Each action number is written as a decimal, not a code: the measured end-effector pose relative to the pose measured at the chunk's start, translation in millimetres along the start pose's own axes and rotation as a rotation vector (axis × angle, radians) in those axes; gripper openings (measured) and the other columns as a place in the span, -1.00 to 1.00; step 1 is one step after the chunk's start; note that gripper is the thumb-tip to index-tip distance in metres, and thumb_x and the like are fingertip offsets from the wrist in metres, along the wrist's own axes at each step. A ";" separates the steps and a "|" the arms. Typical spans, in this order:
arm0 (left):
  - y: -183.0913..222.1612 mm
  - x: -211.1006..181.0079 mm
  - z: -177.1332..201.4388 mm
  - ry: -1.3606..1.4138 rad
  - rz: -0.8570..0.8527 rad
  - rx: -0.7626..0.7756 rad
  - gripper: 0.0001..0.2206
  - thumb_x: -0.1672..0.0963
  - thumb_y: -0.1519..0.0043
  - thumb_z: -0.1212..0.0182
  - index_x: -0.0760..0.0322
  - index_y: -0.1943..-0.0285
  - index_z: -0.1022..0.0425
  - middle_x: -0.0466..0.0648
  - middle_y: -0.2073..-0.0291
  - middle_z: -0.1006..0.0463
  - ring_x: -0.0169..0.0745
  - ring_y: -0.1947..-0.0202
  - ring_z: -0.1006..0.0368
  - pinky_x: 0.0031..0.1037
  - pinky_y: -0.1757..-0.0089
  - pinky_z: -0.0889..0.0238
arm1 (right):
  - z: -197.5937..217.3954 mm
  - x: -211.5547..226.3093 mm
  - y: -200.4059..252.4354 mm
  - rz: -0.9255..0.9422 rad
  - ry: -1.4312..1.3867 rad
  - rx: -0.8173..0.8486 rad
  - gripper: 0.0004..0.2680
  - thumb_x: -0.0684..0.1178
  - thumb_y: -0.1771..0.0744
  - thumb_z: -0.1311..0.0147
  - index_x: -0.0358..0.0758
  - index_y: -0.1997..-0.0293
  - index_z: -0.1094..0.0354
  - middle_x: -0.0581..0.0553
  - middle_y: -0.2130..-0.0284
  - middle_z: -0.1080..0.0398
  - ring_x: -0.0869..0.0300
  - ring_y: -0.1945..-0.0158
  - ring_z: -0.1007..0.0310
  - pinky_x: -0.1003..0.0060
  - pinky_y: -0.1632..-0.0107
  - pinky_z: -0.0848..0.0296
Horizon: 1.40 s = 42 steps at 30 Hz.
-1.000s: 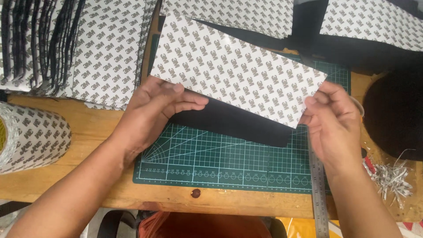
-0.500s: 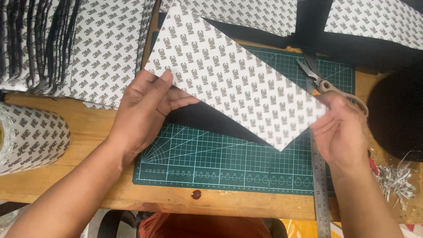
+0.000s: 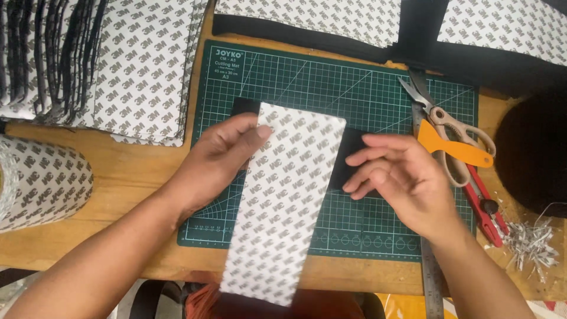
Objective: Cutting fabric strips and applying adhesive backing sheets using a scraper and ruler
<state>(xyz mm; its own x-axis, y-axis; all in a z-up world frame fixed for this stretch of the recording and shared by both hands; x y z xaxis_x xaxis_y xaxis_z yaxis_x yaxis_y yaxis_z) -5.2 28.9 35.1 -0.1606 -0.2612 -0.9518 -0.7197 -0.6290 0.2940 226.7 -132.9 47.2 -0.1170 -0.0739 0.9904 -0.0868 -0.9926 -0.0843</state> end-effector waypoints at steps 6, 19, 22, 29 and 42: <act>3.1 -0.3 -13.7 -0.221 -0.092 0.108 -0.73 -0.03 -0.40 -0.02 0.12 0.21 -0.51 -0.31 0.53 -0.15 -0.50 0.54 -0.04 -0.58 0.46 0.05 | -3.2 -8.4 0.6 0.059 -0.082 0.096 -0.58 -0.30 -0.38 -0.04 -0.34 -0.43 -0.04 -0.28 0.15 -0.44 0.06 0.16 -0.64 0.33 0.17 -0.76; 9.1 -0.3 -38.4 -0.541 -0.368 0.020 -0.60 0.03 -0.34 -0.15 0.29 -0.30 -0.37 -0.14 0.11 -0.36 -0.42 0.26 -0.40 -0.61 0.22 -0.38 | -8.1 -10.7 12.2 0.138 -0.091 0.015 -0.67 -0.27 -0.34 -0.14 -0.50 -0.24 -0.26 -0.33 -0.08 -0.43 0.00 -0.14 -0.54 0.16 -0.27 -0.67; 7.0 6.7 -44.1 -0.457 -0.355 0.098 -0.59 0.08 -0.31 -0.20 0.26 -0.33 -0.34 -0.12 0.09 -0.41 -0.41 0.24 -0.45 -0.58 0.30 -0.34 | -13.2 -3.8 3.8 0.274 0.108 -0.016 -0.74 -0.05 -0.37 -0.15 -0.30 -0.14 -0.28 -0.20 0.02 -0.33 0.08 -0.11 -0.38 0.30 -0.14 -0.56; 19.7 -8.9 -43.7 -0.216 -0.323 0.472 -0.41 -0.13 -0.36 0.21 0.29 -0.41 -0.26 0.01 -0.19 -0.57 -0.13 -0.21 -0.53 -0.34 -0.14 -0.39 | -12.9 -4.6 -2.2 0.274 0.162 -0.226 -0.85 -0.09 -0.38 -0.11 -0.14 0.11 -0.14 -0.17 0.14 -0.29 0.13 0.00 -0.38 0.30 -0.09 -0.44; 4.9 5.4 -22.1 -0.014 0.170 0.514 -0.41 -0.14 -0.20 0.00 0.12 -0.38 -0.40 0.00 -0.29 -0.57 -0.04 -0.26 -0.52 -0.18 -0.21 -0.33 | 12.9 -16.6 3.5 -0.045 0.028 -0.178 -0.76 -0.26 -0.33 -0.14 -0.19 -0.11 -0.38 0.04 0.18 -0.43 0.28 0.09 -0.43 0.40 -0.10 -0.54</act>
<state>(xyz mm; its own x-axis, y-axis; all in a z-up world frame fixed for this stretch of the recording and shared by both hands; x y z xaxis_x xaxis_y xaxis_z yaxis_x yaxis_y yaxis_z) 5.4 8.2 33.3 -0.3100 -0.3155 -0.8969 -0.9199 -0.1387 0.3667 241.1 -136.4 31.9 -0.1361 -0.0251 0.9904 -0.2662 -0.9620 -0.0610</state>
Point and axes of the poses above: each hand's wrist, its own y-axis away from the middle knuckle, its own z-axis out of the back of the hand, x = y × z, the point moved 3 cm from there along -y, towards the middle knuckle
